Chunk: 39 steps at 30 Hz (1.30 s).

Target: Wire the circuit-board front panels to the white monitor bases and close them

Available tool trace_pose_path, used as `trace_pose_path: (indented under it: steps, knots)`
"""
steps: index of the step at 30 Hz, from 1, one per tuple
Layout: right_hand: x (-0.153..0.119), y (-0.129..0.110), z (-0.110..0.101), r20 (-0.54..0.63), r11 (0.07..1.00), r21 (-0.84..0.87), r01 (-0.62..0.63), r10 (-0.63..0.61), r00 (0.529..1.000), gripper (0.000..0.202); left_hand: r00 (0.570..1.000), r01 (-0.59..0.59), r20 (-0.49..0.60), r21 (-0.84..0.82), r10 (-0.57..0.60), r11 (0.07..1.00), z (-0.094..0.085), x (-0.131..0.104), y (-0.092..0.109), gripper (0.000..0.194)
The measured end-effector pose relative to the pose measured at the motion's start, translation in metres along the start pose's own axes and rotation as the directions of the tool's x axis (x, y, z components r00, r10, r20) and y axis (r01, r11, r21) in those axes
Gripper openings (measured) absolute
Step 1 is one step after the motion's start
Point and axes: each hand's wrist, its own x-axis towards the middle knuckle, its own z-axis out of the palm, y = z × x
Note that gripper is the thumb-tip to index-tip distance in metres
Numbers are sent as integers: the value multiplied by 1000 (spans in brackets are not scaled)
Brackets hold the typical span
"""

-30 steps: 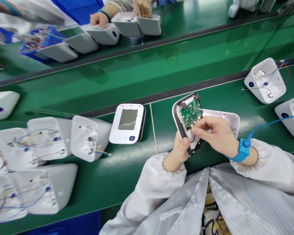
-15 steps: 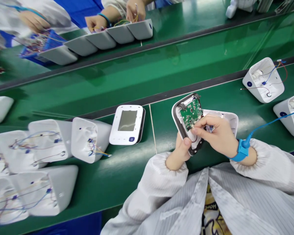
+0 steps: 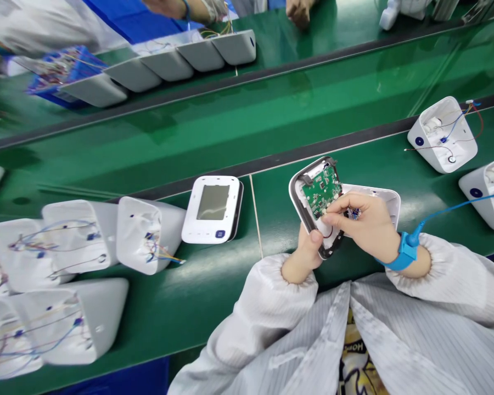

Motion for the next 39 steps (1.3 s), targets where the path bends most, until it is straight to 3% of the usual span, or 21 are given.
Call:
trace_pose_path:
  steps: [8,14,16,17,19,21,23,25,28,30,32,35,37,39]
  knots:
    - [-4,-1,5,-37,1000,3,19,-19,999,9,995,4,-97,-26,-6,1000,5,1,-3,82]
    - [-6,3,8,-25,998,-58,30,-32,999,10,998,62,-21,-73,-64,995,6,-1,3,79]
    - [-2,3,4,-46,981,-167,100,-109,993,9,995,96,10,-70,-95,993,4,0,10,77]
    - [2,2,0,-61,955,-249,162,-182,981,11,994,107,28,-70,-105,992,3,1,14,75]
    - [13,-1,-10,-39,853,-420,309,-357,933,35,993,112,56,-71,-108,991,0,3,22,69]
    - [25,-4,-22,120,722,-500,478,-489,864,58,991,110,85,-43,-106,993,-3,5,31,62]
    - [36,-5,-31,313,614,-485,623,-544,779,60,987,118,111,18,-119,993,-4,6,38,53]
    - [41,-5,-35,399,554,-482,679,-551,733,57,983,129,125,70,-137,989,-3,6,44,44]
    - [40,-4,-34,352,580,-536,614,-507,786,59,985,115,114,120,-128,986,-3,8,53,42]
    - [37,-5,-33,306,633,-527,567,-481,822,61,980,62,171,221,-101,973,-4,13,64,40]
    - [35,-5,-34,265,681,-503,533,-465,845,59,956,-63,286,412,-64,909,-6,20,80,28]
    - [30,-5,-41,204,723,-485,492,-454,867,54,917,-301,399,684,4,664,-9,28,106,17]
    - [24,-3,-51,189,756,-435,488,-454,871,58,907,-385,419,772,52,506,-12,31,117,16]
    - [19,-1,-63,131,832,-383,401,-381,915,65,895,-432,437,801,90,414,-16,32,120,17]
